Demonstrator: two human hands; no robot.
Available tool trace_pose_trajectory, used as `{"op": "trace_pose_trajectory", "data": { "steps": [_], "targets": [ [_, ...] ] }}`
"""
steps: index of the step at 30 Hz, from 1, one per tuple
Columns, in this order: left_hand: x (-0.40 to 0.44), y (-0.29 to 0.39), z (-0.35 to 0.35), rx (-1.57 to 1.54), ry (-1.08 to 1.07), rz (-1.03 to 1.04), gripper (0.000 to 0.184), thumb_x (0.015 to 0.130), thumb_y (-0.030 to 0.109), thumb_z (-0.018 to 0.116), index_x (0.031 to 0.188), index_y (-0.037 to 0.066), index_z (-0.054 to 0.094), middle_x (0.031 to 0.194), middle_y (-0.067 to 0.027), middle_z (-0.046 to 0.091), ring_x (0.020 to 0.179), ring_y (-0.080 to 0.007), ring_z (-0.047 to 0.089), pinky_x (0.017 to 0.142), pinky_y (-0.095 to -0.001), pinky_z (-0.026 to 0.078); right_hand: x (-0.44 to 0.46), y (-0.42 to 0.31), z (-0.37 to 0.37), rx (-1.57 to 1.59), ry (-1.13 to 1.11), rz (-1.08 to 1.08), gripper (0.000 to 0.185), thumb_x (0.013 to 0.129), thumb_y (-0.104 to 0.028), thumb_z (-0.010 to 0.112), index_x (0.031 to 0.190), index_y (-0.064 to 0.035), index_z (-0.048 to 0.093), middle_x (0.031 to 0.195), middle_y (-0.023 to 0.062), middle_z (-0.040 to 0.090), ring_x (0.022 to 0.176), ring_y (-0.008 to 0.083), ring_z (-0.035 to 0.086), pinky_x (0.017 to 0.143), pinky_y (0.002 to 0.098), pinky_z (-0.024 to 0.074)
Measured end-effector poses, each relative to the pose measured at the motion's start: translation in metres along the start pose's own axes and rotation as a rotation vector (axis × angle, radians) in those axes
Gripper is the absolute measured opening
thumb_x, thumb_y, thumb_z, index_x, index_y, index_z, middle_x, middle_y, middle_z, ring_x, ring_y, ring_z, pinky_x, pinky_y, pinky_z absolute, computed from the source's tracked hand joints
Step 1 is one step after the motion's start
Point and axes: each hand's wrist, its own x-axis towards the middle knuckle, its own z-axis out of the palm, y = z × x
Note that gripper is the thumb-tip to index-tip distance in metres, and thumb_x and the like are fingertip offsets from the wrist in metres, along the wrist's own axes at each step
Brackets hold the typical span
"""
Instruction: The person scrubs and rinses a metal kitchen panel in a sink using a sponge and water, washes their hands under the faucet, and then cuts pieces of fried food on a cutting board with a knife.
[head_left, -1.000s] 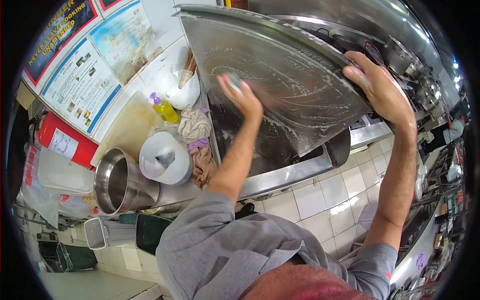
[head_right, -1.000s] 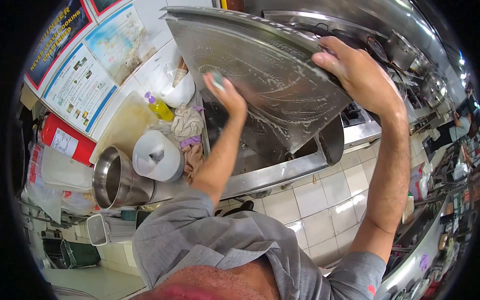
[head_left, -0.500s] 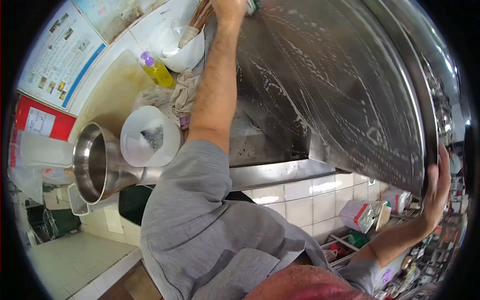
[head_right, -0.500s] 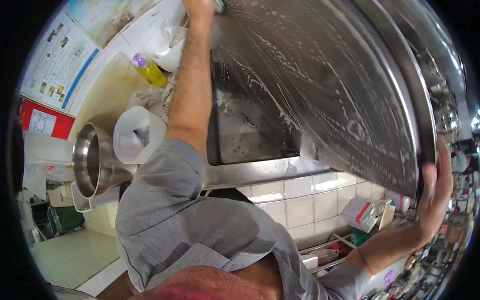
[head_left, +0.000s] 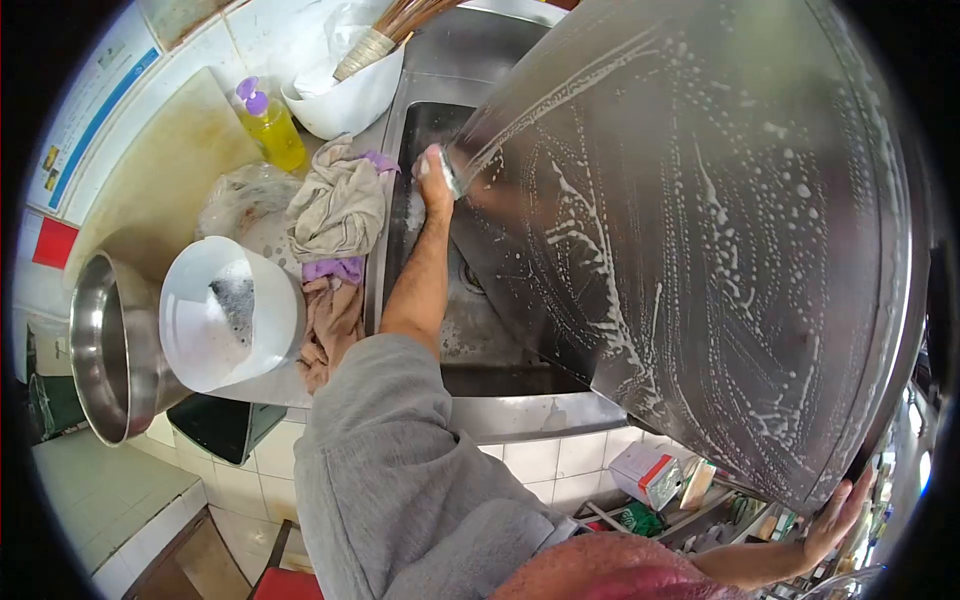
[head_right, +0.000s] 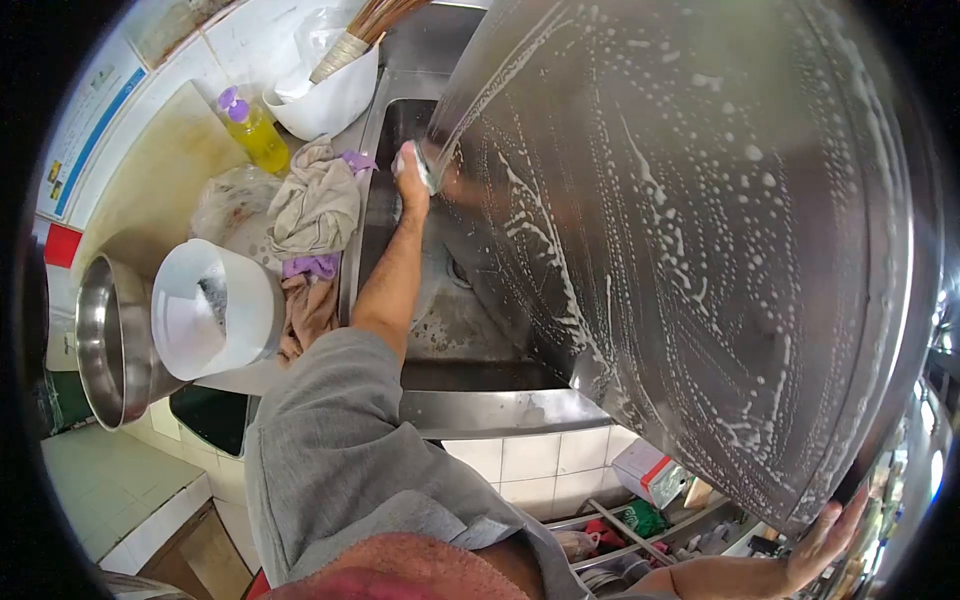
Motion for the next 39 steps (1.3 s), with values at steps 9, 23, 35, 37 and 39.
{"op": "trace_pose_trajectory", "data": {
  "steps": [9,23,35,37,39],
  "targets": [
    [-0.056,-0.226,-0.107,0.110,0.237,-0.197,0.046,0.096,0.038,0.038,0.110,-0.002,0.056,0.102,-0.0102,0.060,0.090,-0.0242,0.059,0.082,-0.0359,0.047,0.016,0.014,-0.012,-0.132,0.052,0.020,0.052,0.096,-0.028,0.044,0.134,0.0060,0.034,0.137,0.0191,0.038,0.129,0.0259,0.033,0.107,0.0347,0.0199],
    [-0.108,-0.111,-0.056,0.023,0.209,-0.751,0.069,0.094,0.050,0.032,0.129,-0.009,0.038,0.129,-0.0194,0.045,0.115,-0.0285,0.046,0.098,-0.0381,0.037,0.020,0.020,-0.011,-0.214,0.055,0.010,0.050,0.095,-0.025,0.046,0.132,0.0073,0.035,0.130,0.0196,0.044,0.116,0.0237,0.043,0.101,0.0336,0.0291],
    [-0.158,-0.095,-0.014,-0.266,0.225,-0.969,0.055,0.096,0.042,0.028,0.112,-0.002,0.055,0.101,-0.0153,0.062,0.090,-0.0277,0.060,0.078,-0.0369,0.048,0.056,-0.034,0.026,-0.223,-0.122,-0.019,0.051,0.094,-0.030,0.049,0.126,0.0084,0.042,0.127,0.0187,0.049,0.118,0.0235,0.045,0.101,0.0310,0.0296],
    [-0.046,-0.036,0.013,-0.188,0.227,-0.666,0.064,0.090,0.050,0.040,0.100,-0.011,0.058,0.097,-0.0240,0.062,0.082,-0.0325,0.062,0.072,-0.0409,0.049,0.056,-0.036,0.029,-0.270,-0.107,-0.085,0.053,0.094,-0.031,0.048,0.128,0.0085,0.041,0.129,0.0183,0.048,0.121,0.0233,0.043,0.103,0.0313,0.0286],
    [0.010,-0.011,0.031,0.462,0.099,-0.461,0.062,0.093,0.051,0.033,0.112,-0.005,0.054,0.102,-0.0198,0.061,0.088,-0.0332,0.060,0.077,-0.0435,0.046,0.058,-0.052,0.038,-0.156,-0.088,-0.060,0.052,0.094,-0.031,0.049,0.129,0.0068,0.041,0.128,0.0189,0.049,0.120,0.0226,0.044,0.102,0.0310,0.0295]
  ]
}}
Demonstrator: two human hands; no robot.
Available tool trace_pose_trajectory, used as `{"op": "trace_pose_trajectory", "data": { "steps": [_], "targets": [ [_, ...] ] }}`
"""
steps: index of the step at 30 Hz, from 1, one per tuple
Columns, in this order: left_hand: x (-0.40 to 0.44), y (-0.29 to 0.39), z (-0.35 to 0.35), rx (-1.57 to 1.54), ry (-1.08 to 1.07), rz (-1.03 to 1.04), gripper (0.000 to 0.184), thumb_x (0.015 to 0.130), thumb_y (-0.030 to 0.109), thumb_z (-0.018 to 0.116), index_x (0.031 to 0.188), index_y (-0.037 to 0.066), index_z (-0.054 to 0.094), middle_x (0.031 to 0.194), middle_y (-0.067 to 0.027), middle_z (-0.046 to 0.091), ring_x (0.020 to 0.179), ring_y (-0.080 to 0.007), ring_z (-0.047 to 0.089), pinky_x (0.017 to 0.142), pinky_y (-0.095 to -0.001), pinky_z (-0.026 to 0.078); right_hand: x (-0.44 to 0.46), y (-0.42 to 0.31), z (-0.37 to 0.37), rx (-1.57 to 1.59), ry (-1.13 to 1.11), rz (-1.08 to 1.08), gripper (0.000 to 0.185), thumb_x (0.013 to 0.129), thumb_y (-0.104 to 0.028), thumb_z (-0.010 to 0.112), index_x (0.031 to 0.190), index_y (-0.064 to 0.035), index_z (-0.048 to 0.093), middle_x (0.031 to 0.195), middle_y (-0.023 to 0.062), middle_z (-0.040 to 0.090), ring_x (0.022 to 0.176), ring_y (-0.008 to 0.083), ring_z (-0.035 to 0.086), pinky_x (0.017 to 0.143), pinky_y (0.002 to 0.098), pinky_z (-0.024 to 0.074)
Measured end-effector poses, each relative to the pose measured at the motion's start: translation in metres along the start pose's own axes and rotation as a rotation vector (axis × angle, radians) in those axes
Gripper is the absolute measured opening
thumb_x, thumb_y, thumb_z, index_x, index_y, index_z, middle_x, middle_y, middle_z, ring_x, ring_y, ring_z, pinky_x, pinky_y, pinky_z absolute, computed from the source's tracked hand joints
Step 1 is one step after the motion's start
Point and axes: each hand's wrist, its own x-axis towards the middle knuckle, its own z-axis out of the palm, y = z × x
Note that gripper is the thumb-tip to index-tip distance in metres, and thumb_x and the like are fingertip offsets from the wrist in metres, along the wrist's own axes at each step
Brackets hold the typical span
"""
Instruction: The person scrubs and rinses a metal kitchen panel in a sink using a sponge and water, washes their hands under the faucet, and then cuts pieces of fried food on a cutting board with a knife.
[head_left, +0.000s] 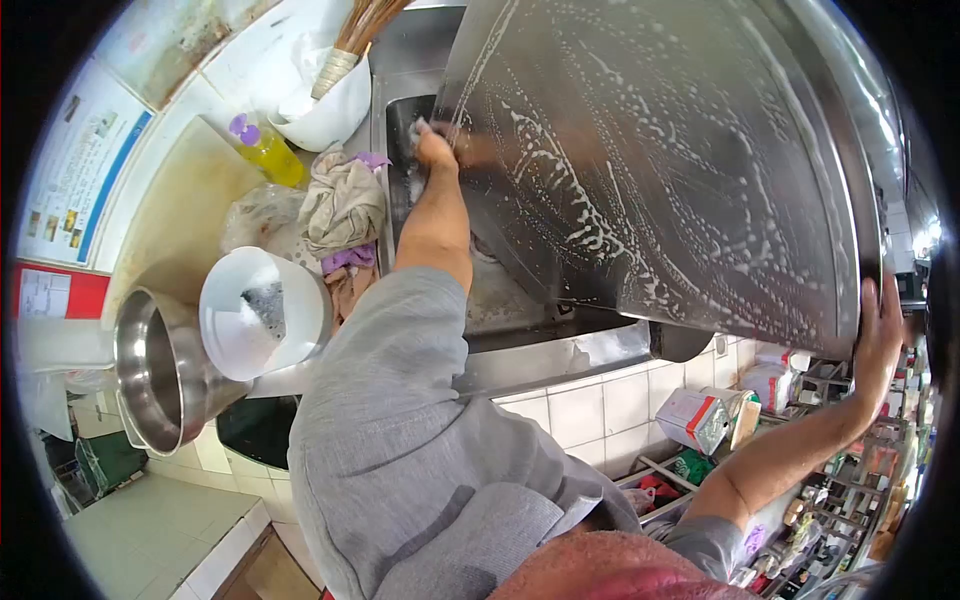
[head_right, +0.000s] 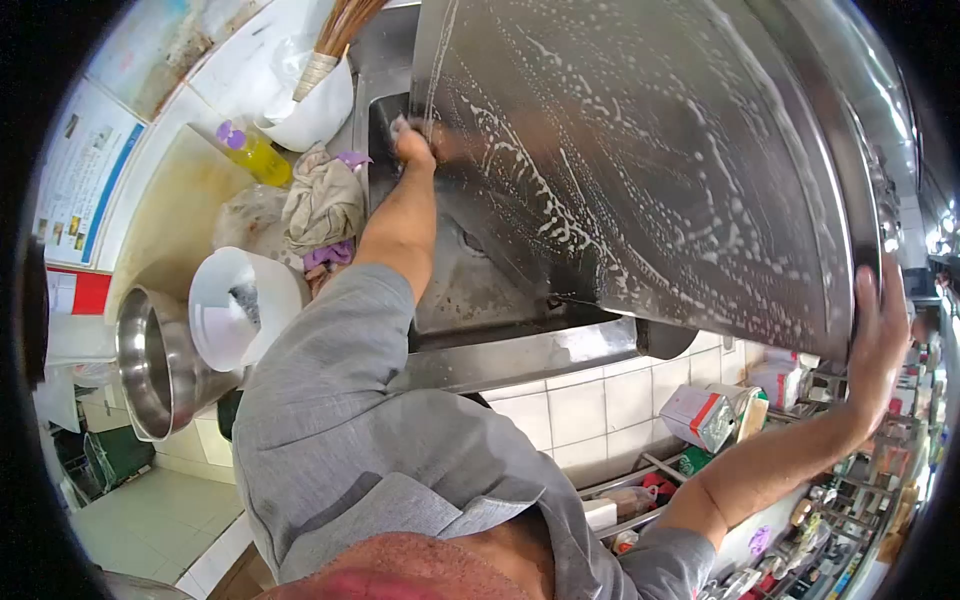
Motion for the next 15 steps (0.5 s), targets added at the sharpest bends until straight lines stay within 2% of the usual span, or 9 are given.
{"op": "trace_pose_trajectory", "data": {
  "steps": [1,2,3,4,7,8,11,13,15],
  "targets": [
    [-0.022,0.034,0.003,0.178,0.081,0.064,0.064,0.092,0.051,0.034,0.114,-0.006,0.053,0.107,-0.0219,0.060,0.093,-0.0347,0.059,0.079,-0.0431,0.045,0.007,-0.018,-0.005,0.087,-0.142,0.101,0.051,0.093,-0.032,0.050,0.129,0.0044,0.042,0.126,0.0185,0.051,0.118,0.0224,0.047,0.101,0.0298,0.0303],
    [-0.034,0.009,0.015,-0.031,0.228,0.331,0.063,0.093,0.050,0.034,0.115,-0.007,0.052,0.110,-0.0233,0.059,0.099,-0.0352,0.057,0.084,-0.0406,0.042,0.007,-0.037,-0.001,0.019,-0.044,0.032,0.048,0.092,-0.032,0.050,0.126,0.0024,0.046,0.120,0.0176,0.055,0.111,0.0219,0.050,0.097,0.0295,0.0335],
    [-0.088,-0.004,0.009,-0.202,0.141,0.325,0.062,0.094,0.049,0.033,0.121,-0.005,0.047,0.119,-0.0214,0.054,0.109,-0.0314,0.052,0.092,-0.0381,0.038,0.007,-0.052,0.000,-0.055,0.060,-0.035,0.045,0.092,-0.032,0.050,0.123,0.0005,0.050,0.114,0.0167,0.059,0.103,0.0213,0.054,0.093,0.0292,0.0367],
    [-0.117,-0.044,0.003,-0.223,-0.069,0.040,0.062,0.095,0.047,0.031,0.131,-0.002,0.038,0.132,-0.0164,0.045,0.118,-0.0274,0.045,0.099,-0.0366,0.034,0.012,-0.058,0.001,-0.037,0.054,-0.062,0.045,0.092,-0.032,0.050,0.122,0.0003,0.050,0.112,0.0166,0.060,0.101,0.0207,0.055,0.091,0.0289,0.0376],
    [-0.243,-0.157,0.026,-0.804,-0.109,-0.313,0.053,0.097,0.035,0.031,0.134,-0.003,0.033,0.139,-0.0177,0.036,0.122,-0.0300,0.041,0.103,-0.0361,0.031,0.029,-0.090,0.007,0.052,-0.013,-0.076,0.041,0.091,-0.032,0.051,0.121,-0.0043,0.053,0.097,0.0165,0.065,0.086,0.0184,0.060,0.080,0.0295,0.0436],
    [-0.248,-0.143,0.028,-0.806,-0.123,-0.315,0.053,0.097,0.035,0.031,0.134,-0.003,0.033,0.139,-0.0177,0.036,0.122,-0.0300,0.041,0.103,-0.0361,0.031,0.028,-0.098,0.006,0.069,-0.030,-0.043,0.041,0.091,-0.034,0.051,0.120,-0.0047,0.053,0.095,0.0165,0.065,0.084,0.0188,0.061,0.079,0.0300,0.0442],
    [-0.244,-0.071,0.018,-0.124,0.084,0.068,0.047,0.095,0.028,0.035,0.127,-0.006,0.043,0.136,-0.0237,0.037,0.121,-0.0353,0.041,0.103,-0.0407,0.031,0.019,-0.110,0.003,0.080,-0.039,0.009,0.043,0.090,-0.036,0.051,0.120,-0.0052,0.054,0.094,0.0170,0.065,0.082,0.0194,0.061,0.078,0.0306,0.0448],
    [-0.180,0.016,0.011,-0.064,0.026,0.476,0.053,0.094,0.032,0.038,0.128,-0.008,0.040,0.136,-0.0274,0.035,0.126,-0.0382,0.034,0.106,-0.0414,0.025,0.014,-0.107,0.004,0.072,-0.038,0.041,0.044,0.090,-0.037,0.051,0.121,-0.0053,0.053,0.094,0.0173,0.065,0.082,0.0197,0.062,0.079,0.0309,0.0450],
    [-0.107,0.096,0.018,-0.185,-0.075,0.535,0.056,0.094,0.035,0.038,0.129,-0.008,0.038,0.136,-0.0260,0.035,0.125,-0.0387,0.035,0.105,-0.0396,0.027,0.014,-0.100,0.005,0.047,0.011,0.001,0.046,0.090,-0.038,0.051,0.122,-0.0051,0.053,0.096,0.0182,0.065,0.085,0.0196,0.062,0.080,0.0302,0.0450]
  ]
}}
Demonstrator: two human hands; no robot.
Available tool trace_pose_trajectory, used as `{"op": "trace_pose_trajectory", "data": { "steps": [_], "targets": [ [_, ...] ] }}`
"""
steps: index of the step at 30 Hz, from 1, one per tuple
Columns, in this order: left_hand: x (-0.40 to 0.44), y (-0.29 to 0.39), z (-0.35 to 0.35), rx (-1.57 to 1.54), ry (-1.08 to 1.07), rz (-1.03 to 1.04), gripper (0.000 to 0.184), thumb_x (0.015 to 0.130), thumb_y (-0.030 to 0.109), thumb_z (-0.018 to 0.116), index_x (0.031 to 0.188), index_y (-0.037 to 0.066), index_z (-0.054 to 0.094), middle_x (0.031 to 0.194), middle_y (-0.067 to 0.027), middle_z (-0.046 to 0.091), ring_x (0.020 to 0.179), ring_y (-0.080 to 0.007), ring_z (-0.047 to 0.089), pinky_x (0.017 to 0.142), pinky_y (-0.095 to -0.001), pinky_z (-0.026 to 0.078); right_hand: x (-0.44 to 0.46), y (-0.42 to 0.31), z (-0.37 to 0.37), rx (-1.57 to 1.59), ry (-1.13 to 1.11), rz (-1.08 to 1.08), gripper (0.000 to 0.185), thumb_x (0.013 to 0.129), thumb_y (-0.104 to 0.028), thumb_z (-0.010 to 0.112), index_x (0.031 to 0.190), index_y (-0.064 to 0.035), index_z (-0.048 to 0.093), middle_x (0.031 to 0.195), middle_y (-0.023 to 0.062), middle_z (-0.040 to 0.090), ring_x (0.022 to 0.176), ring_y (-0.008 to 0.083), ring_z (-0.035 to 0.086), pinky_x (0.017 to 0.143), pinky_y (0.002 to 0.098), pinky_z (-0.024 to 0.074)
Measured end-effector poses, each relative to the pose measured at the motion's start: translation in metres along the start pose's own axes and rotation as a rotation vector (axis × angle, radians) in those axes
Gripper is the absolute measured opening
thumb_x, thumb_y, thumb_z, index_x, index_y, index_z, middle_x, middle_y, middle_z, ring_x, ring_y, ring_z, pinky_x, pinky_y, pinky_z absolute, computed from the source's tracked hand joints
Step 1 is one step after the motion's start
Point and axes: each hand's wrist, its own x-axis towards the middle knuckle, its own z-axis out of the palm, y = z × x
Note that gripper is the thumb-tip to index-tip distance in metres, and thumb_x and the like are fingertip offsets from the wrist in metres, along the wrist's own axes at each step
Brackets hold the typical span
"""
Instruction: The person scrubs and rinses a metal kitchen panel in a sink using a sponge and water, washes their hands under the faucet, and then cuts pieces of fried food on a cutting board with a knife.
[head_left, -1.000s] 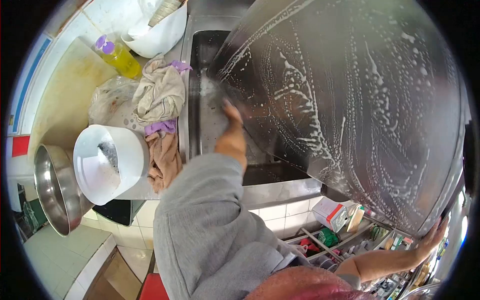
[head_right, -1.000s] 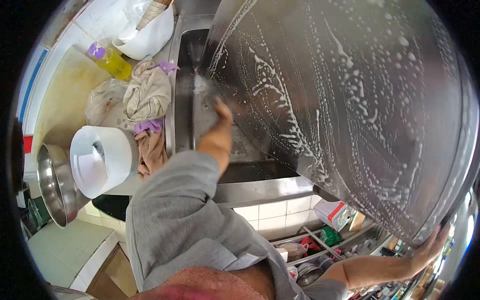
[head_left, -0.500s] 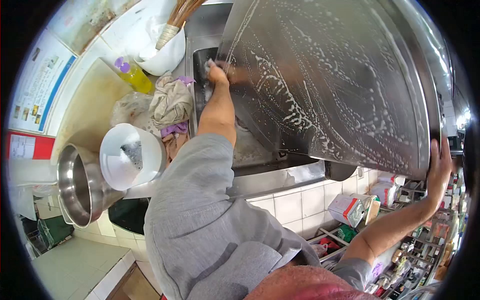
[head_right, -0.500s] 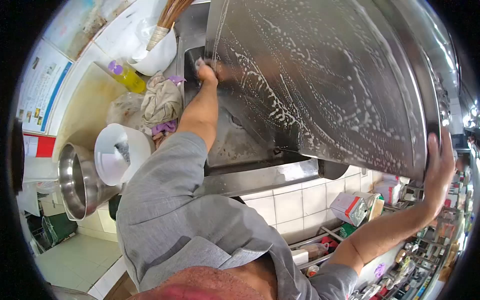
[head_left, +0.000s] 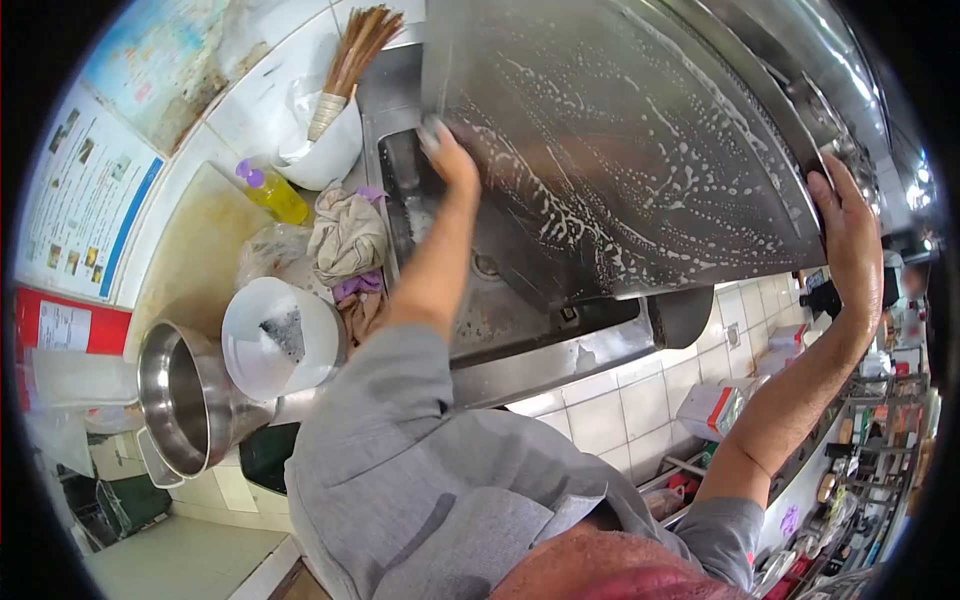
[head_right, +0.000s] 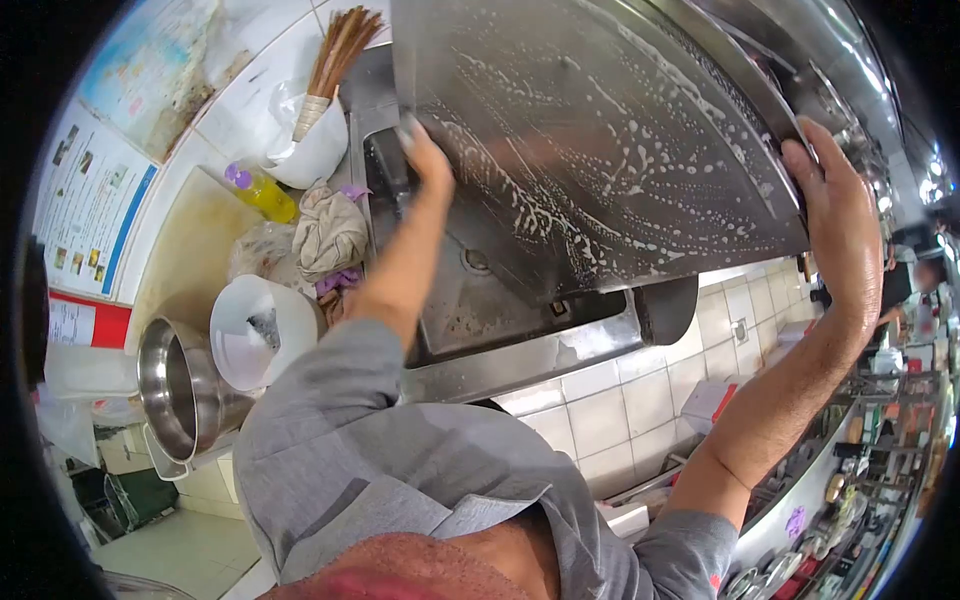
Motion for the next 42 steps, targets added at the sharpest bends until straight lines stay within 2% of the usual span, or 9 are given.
{"op": "trace_pose_trajectory", "data": {
  "steps": [3,9,11,14,18,24,27,34,42],
  "targets": [
    [0.024,-0.005,-0.011,0.090,-0.098,0.128,0.057,0.095,0.038,0.035,0.130,-0.008,0.037,0.137,-0.0236,0.037,0.123,-0.0355,0.038,0.104,-0.0374,0.029,0.002,-0.004,0.000,0.047,-0.018,-0.033,0.044,0.090,-0.034,0.052,0.122,-0.0042,0.053,0.100,0.0170,0.065,0.088,0.0195,0.062,0.081,0.0293,0.0443],
    [-0.246,-0.075,-0.023,-0.381,-0.015,-1.162,0.057,0.094,0.051,0.027,0.130,0.007,0.037,0.121,-0.0090,0.049,0.108,-0.0240,0.048,0.094,-0.0385,0.039,0.023,-0.024,0.009,0.109,-0.036,-0.167,0.044,0.090,-0.034,0.051,0.122,-0.0038,0.052,0.109,0.0168,0.062,0.099,0.0237,0.059,0.087,0.0312,0.0413],
    [-0.292,-0.024,-0.011,-0.135,-0.241,-0.573,0.045,0.094,0.029,0.042,0.129,0.004,0.028,0.116,-0.0091,0.042,0.109,-0.0189,0.042,0.095,-0.0346,0.035,0.025,-0.022,0.011,0.117,-0.076,-0.129,0.047,0.090,-0.036,0.051,0.123,-0.0029,0.051,0.114,0.0174,0.059,0.106,0.0248,0.056,0.092,0.0307,0.0383],
    [-0.224,0.106,-0.007,0.104,-0.464,0.312,0.072,0.089,0.019,0.047,0.143,0.004,0.003,0.147,-0.0250,0.004,0.136,-0.0430,0.001,0.110,-0.0502,0.005,0.024,-0.017,0.012,0.108,-0.023,-0.161,0.041,0.090,-0.034,0.052,0.120,-0.0058,0.055,0.106,0.0178,0.063,0.097,0.0259,0.062,0.084,0.0340,0.0443],
    [-0.042,0.130,0.017,0.229,-0.309,0.713,0.052,0.088,0.020,0.050,0.134,0.002,0.035,0.142,-0.0221,0.029,0.132,-0.0396,0.024,0.107,-0.0469,0.020,0.021,-0.015,0.010,0.107,0.016,-0.137,0.039,0.090,-0.031,0.052,0.119,-0.0055,0.055,0.104,0.0194,0.063,0.097,0.0272,0.062,0.083,0.0350,0.0446],
    [-0.038,-0.061,-0.026,-0.218,-0.131,-0.543,0.064,0.095,0.049,0.028,0.130,-0.004,0.038,0.129,-0.0186,0.046,0.114,-0.0268,0.048,0.097,-0.0354,0.037,0.028,-0.054,0.007,0.114,-0.130,-0.142,0.038,0.090,-0.030,0.051,0.117,-0.0033,0.055,0.101,0.0204,0.063,0.094,0.0312,0.061,0.082,0.0352,0.0438],
    [-0.178,-0.061,-0.025,0.059,-0.112,-0.517,0.059,0.096,0.039,0.031,0.135,-0.004,0.024,0.133,-0.0177,0.040,0.118,-0.0278,0.044,0.100,-0.0369,0.034,0.031,-0.054,0.018,-0.046,0.020,-0.247,0.031,0.090,-0.029,0.049,0.115,-0.0114,0.056,0.098,0.0197,0.062,0.096,0.0365,0.058,0.080,0.0409,0.0448],
    [-0.150,0.181,0.018,0.168,-0.365,0.793,0.063,0.090,0.026,0.044,0.142,0.003,0.017,0.148,-0.0220,0.007,0.136,-0.0426,0.004,0.108,-0.0531,0.006,0.024,-0.054,0.016,-0.057,0.036,-0.226,0.028,0.090,-0.029,0.049,0.114,-0.0173,0.056,0.092,0.0211,0.062,0.094,0.0385,0.057,0.081,0.0446,0.0458],
    [0.073,0.207,0.068,-0.150,-0.034,0.080,0.047,0.092,0.029,0.043,0.119,-0.010,0.044,0.115,-0.0261,0.051,0.113,-0.0368,0.047,0.099,-0.0417,0.035,0.013,-0.069,0.009,-0.125,0.059,-0.224,0.024,0.090,-0.031,0.048,0.106,-0.0147,0.057,0.088,0.0175,0.063,0.088,0.0369,0.060,0.075,0.0458,0.0480]
  ]
}}
